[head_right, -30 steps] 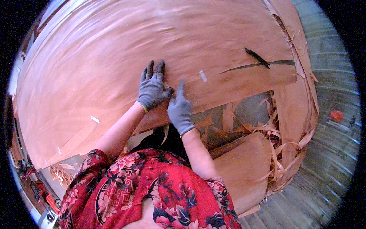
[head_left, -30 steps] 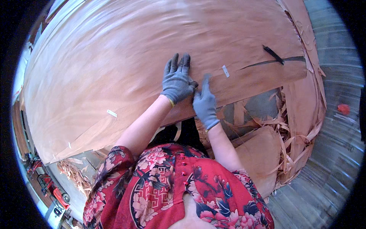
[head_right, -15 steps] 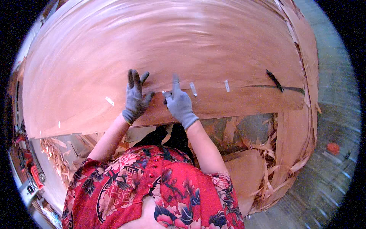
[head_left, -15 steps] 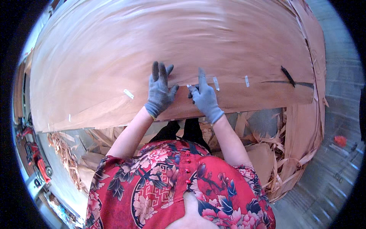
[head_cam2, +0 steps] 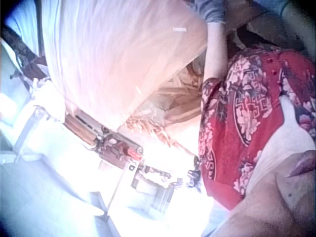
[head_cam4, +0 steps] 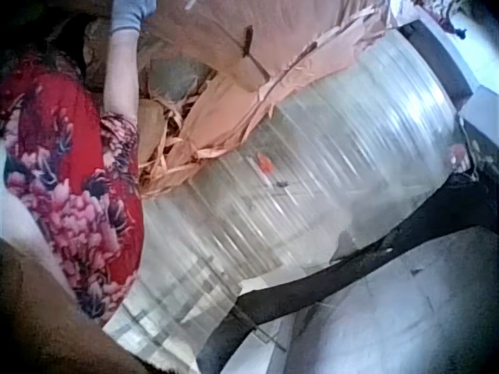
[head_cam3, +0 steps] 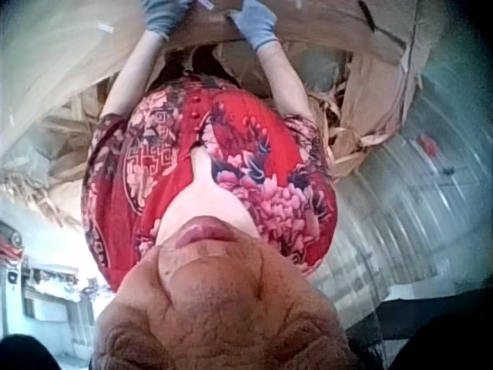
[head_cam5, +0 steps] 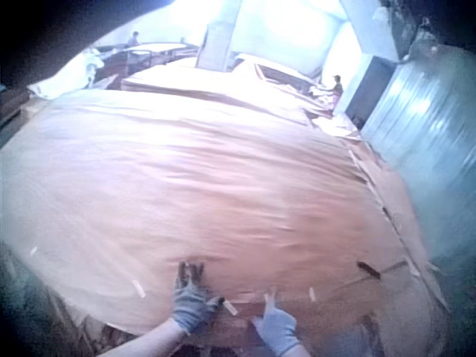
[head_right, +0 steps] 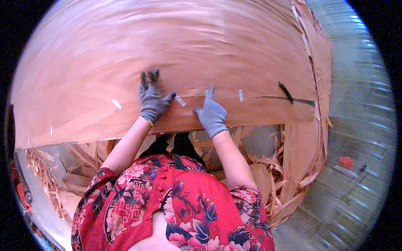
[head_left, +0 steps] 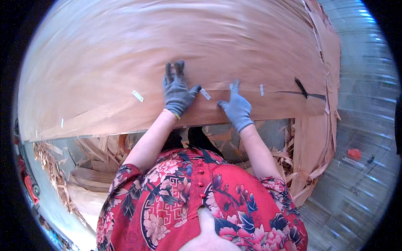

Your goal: The person uses a utility knife to cut a large sheet of light-colored wood veneer on a workbench. They measure and mark the veneer with a ruler and a white marker, then slice along the lines to separate sections. The person handles the cut pieces, folding and stacking them, while wearing protective gloves.

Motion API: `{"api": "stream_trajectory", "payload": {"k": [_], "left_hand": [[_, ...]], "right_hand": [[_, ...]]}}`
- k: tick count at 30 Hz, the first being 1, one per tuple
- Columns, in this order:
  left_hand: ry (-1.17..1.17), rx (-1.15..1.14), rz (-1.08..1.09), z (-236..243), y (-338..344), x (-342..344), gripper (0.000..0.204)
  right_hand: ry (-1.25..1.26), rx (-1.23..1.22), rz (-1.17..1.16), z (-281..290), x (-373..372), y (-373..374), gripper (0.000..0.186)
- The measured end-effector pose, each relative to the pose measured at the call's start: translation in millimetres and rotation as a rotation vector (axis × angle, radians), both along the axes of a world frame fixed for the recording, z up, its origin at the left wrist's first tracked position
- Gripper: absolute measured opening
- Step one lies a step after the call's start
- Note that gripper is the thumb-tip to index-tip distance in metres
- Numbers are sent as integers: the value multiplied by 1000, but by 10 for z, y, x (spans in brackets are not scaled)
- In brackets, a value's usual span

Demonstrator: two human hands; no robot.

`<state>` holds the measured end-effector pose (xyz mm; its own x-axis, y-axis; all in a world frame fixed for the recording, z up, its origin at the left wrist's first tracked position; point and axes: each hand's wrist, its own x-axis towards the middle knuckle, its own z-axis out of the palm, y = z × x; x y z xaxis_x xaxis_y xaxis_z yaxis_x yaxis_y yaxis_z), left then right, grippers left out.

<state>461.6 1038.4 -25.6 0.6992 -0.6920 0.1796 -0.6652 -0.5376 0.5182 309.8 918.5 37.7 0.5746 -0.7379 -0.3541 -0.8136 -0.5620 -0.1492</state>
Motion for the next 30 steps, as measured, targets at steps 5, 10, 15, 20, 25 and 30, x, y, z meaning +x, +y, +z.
{"api": "stream_trajectory", "payload": {"k": [5,10,15,20,25,30], "left_hand": [[-15,13,7,-78,-23,-2,98],[-88,-68,-39,-99,-7,55,94],[-109,-109,-100,2,-257,-253,93],[-88,-85,-366,178,-933,-906,97],[-216,-28,-477,181,-2225,-1572,93],[-402,312,-404,169,-3019,-2080,77]], "right_hand": [[-280,-27,-354,-30,-278,-255,96],[-131,-74,-309,-161,-427,-331,105],[-173,-69,-179,-100,-1111,-331,95],[-590,-461,-271,-249,-1678,-1388,56],[-524,-624,-364,-203,-2267,-3011,32],[-462,-623,-341,-435,-2504,-3865,3]]}}
